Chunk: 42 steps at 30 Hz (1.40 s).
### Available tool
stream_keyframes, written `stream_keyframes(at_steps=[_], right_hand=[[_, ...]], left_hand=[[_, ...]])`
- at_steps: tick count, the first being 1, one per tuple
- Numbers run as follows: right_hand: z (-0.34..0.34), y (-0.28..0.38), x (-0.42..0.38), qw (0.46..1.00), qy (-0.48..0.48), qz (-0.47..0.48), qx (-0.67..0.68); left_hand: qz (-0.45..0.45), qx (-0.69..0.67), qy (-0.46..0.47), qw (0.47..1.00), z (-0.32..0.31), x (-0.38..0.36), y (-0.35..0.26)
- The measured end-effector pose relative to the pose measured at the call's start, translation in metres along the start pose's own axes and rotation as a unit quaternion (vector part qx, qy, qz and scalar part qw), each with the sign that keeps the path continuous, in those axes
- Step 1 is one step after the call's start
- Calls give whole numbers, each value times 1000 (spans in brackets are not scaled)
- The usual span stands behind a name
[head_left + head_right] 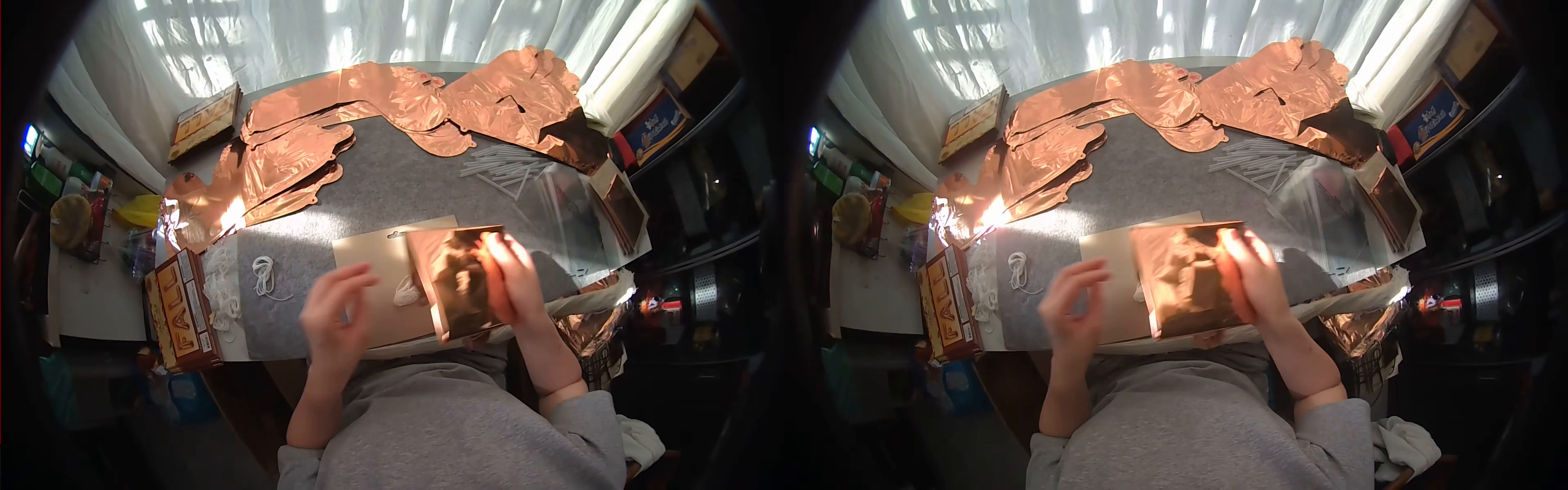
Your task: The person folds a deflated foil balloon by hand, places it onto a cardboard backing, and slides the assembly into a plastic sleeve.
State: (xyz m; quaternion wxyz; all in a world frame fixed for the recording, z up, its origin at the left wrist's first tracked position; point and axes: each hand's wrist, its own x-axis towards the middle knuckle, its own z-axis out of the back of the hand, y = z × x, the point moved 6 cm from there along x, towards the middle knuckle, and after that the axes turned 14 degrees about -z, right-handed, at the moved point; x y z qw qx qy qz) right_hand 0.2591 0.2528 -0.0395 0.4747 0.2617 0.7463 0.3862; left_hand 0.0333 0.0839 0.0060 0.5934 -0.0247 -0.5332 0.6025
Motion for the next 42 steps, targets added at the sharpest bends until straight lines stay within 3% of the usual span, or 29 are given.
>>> stream_keyframes(at_steps=[1,3,4,6,7,9,15,18,20,27,29,30,32,33,35,37,40,42], right_hand=[[-13,1,-4,997,38,-39,-54],[-50,12,-20,990,56,-35,-128],[-56,-3,-1,987,100,52,-111],[-52,-19,11,976,71,101,-181],[-57,-16,9,956,43,149,-249],[-60,-16,7,957,21,118,-263],[-63,2,-9,900,-46,140,-410],[-57,7,-8,875,-94,191,-435],[-51,6,-3,869,-123,285,-384],[-50,4,-6,844,-163,229,-456],[-55,-1,-4,746,-157,194,-617],[-55,1,-6,748,-159,192,-615],[-67,9,-15,714,-160,302,-611],[-65,8,-14,716,-161,301,-610],[-77,-2,-21,658,-34,419,-625],[-74,-18,-12,680,19,377,-628],[-73,-27,-8,652,24,375,-658],[-74,-29,-8,647,23,373,-665]], left_hand=[[-1,-3,3,1000,9,-1,-1],[14,-42,-99,994,35,-2,-5],[12,-45,-98,994,37,4,-12],[-26,9,112,993,9,15,-34],[-27,7,114,993,1,11,-31],[-39,158,241,957,-32,-8,-10],[-54,246,246,936,-56,-25,8],[-48,242,239,939,-57,-24,8],[-49,250,242,936,-58,-25,8],[-52,264,260,927,-64,-22,7],[-53,261,261,928,-65,-21,8],[-52,258,260,929,-65,-21,8],[-51,264,265,926,-67,-22,9],[-49,271,266,924,-67,-22,10],[-50,277,268,921,-67,-22,9],[-47,283,269,919,-66,-21,8],[-44,287,286,913,-66,-21,9],[-16,186,228,955,-59,-22,12]])
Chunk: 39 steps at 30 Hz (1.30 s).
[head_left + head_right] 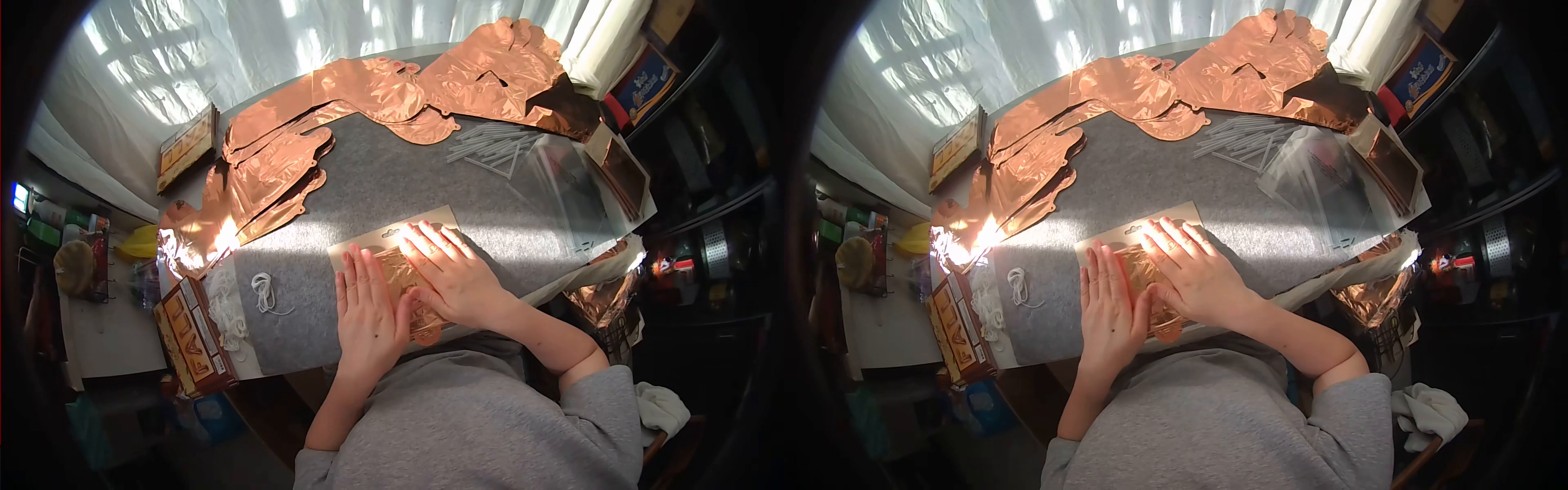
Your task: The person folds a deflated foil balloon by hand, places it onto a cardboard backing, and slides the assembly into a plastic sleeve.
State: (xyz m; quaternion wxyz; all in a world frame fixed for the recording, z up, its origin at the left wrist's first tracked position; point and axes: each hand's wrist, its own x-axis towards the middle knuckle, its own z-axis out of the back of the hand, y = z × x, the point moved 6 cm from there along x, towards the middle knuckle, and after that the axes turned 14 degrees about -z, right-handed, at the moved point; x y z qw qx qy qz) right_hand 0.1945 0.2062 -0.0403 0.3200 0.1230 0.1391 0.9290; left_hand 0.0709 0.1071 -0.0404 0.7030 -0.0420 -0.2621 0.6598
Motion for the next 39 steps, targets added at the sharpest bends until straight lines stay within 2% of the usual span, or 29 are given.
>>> stream_keyframes(at_steps=[1,3,5,7,8,10,11,13,14,24,26,31,39], right_hand=[[-1,0,0,1000,1,-2,-10],[2,2,0,1000,3,-2,-5],[2,2,1,1000,3,-4,-2],[0,0,1,1000,9,-8,-6],[-2,0,0,1000,8,-7,-4],[-6,-1,-1,1000,8,-9,-22],[-5,-1,-1,1000,9,-11,-22],[-3,-1,-1,1000,14,-8,-22],[-2,0,-1,1000,13,-10,-24],[1,-3,2,1000,6,2,7],[1,-3,2,1000,11,4,14],[3,-7,-3,999,-33,-23,2],[5,-12,-5,997,-45,-56,5]], left_hand=[[2,3,1,1000,4,-1,4],[64,-215,-81,971,20,-6,18],[73,-210,-111,969,34,-5,20],[27,-111,-175,978,53,-5,14],[28,-110,-175,978,57,-3,11],[-63,-113,-71,989,47,6,-13],[-64,-114,-70,989,42,7,-17],[-30,-1,49,998,11,8,-14],[-19,42,58,997,-3,4,-4],[-17,70,59,996,-6,5,-6],[-20,120,49,991,-2,6,-8],[-13,103,31,994,-3,4,-7],[-17,118,31,992,-4,5,-7]])
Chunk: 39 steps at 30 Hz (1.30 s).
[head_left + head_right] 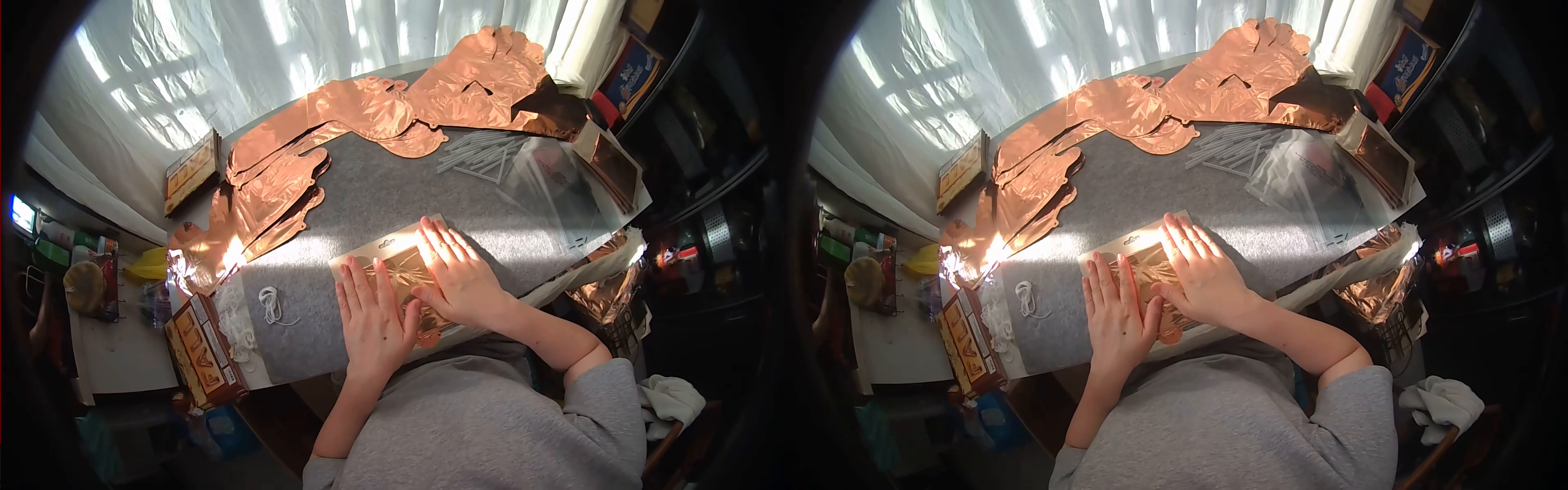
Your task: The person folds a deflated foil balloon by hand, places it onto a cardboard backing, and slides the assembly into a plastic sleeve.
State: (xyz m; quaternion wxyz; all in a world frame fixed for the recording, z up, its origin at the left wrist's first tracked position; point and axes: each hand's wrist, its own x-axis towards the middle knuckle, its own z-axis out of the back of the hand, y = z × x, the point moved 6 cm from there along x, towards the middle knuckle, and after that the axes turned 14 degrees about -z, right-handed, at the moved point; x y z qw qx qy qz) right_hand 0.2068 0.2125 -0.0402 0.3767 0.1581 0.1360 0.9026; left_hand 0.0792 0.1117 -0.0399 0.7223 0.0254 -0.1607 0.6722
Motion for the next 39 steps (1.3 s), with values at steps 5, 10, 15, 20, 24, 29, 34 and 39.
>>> stream_keyframes(at_steps=[5,10,15,20,24,29,34,39], right_hand=[[-1,5,-12,1000,-11,3,-23],[-1,11,-24,1000,-9,-12,-28],[-1,11,-25,1000,-24,-16,-2],[-5,10,-26,1000,-17,-19,-3],[-5,7,-27,999,-19,-25,4],[38,-34,-18,982,-31,-73,170],[109,-157,-55,931,-309,-192,20],[117,-207,-79,932,-245,-249,98]], left_hand=[[3,-24,20,1000,-3,-15,-2],[-34,-82,54,995,37,-28,-20],[-122,-25,99,987,20,-35,-39],[-146,4,87,986,-7,-41,-35],[-134,0,77,988,-7,-41,-34],[-161,88,60,981,-8,-39,-36],[-161,84,65,981,-5,-38,-36],[-169,39,71,982,-1,-40,-35]])
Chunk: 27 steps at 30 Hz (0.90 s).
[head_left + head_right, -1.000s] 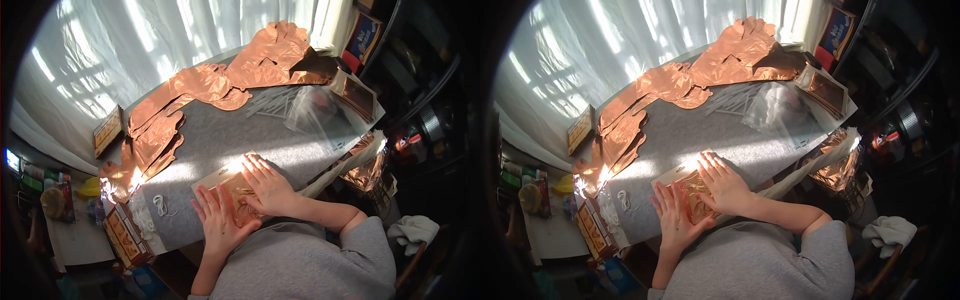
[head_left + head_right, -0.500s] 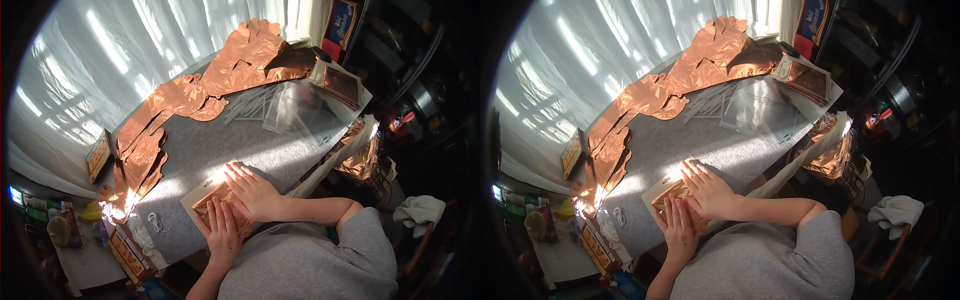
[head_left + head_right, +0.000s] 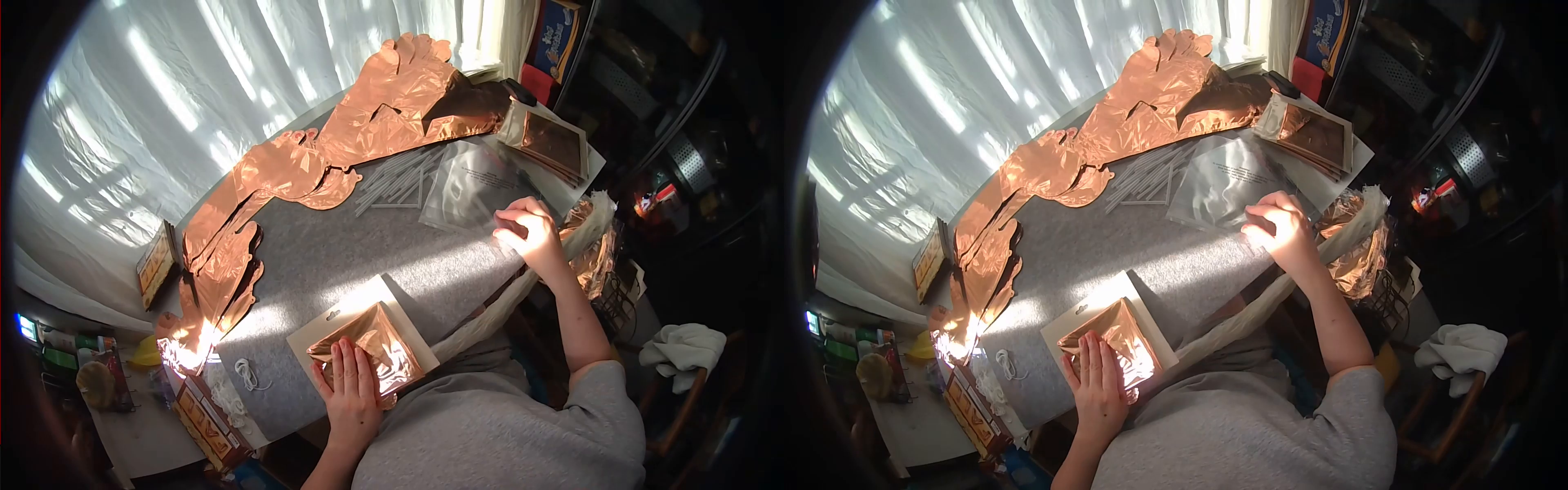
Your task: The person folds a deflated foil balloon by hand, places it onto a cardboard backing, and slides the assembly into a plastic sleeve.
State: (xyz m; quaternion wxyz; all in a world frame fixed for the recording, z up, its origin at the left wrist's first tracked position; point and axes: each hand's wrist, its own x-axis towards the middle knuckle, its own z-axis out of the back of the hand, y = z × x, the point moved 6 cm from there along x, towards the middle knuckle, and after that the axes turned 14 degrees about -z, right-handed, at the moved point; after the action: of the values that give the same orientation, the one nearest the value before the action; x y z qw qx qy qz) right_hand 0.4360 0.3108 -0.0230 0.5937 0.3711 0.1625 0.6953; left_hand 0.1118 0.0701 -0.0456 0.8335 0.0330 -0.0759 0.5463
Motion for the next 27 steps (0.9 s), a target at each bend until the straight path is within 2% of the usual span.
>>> stream_keyframes(at_steps=[5,7,9,11,12,17,19,21,23,24,25,26,27], right_hand=[[0,-6,5,994,47,-30,92],[5,0,7,983,78,-112,121],[8,3,6,985,62,-102,123],[22,15,1,996,-39,-36,78],[26,22,-2,993,-35,-61,96],[39,65,-22,994,31,-44,91],[23,97,-38,995,79,-7,60],[-10,114,-53,993,83,80,18],[-38,137,-72,990,103,95,-1],[-56,146,-82,982,151,117,17],[-72,151,-87,970,198,139,35],[-84,152,-87,967,204,146,37],[-100,150,-88,953,261,138,65]], left_hand=[[-18,15,22,999,2,-4,2],[-50,19,34,998,-3,-9,3],[-39,3,9,999,-2,-11,3],[-27,-16,-17,999,-1,-13,4],[-33,-1,-23,999,0,-15,3],[-56,17,-51,997,-5,-27,6],[-91,-17,-145,985,-10,-38,8],[-100,-30,-175,979,-19,-49,15],[-196,-58,-247,947,-13,-57,10],[-220,-55,-192,955,-12,-59,10],[-212,-52,-194,956,-3,-58,11],[-226,-71,-146,960,2,-51,9],[-239,-93,-97,962,5,-47,6]])
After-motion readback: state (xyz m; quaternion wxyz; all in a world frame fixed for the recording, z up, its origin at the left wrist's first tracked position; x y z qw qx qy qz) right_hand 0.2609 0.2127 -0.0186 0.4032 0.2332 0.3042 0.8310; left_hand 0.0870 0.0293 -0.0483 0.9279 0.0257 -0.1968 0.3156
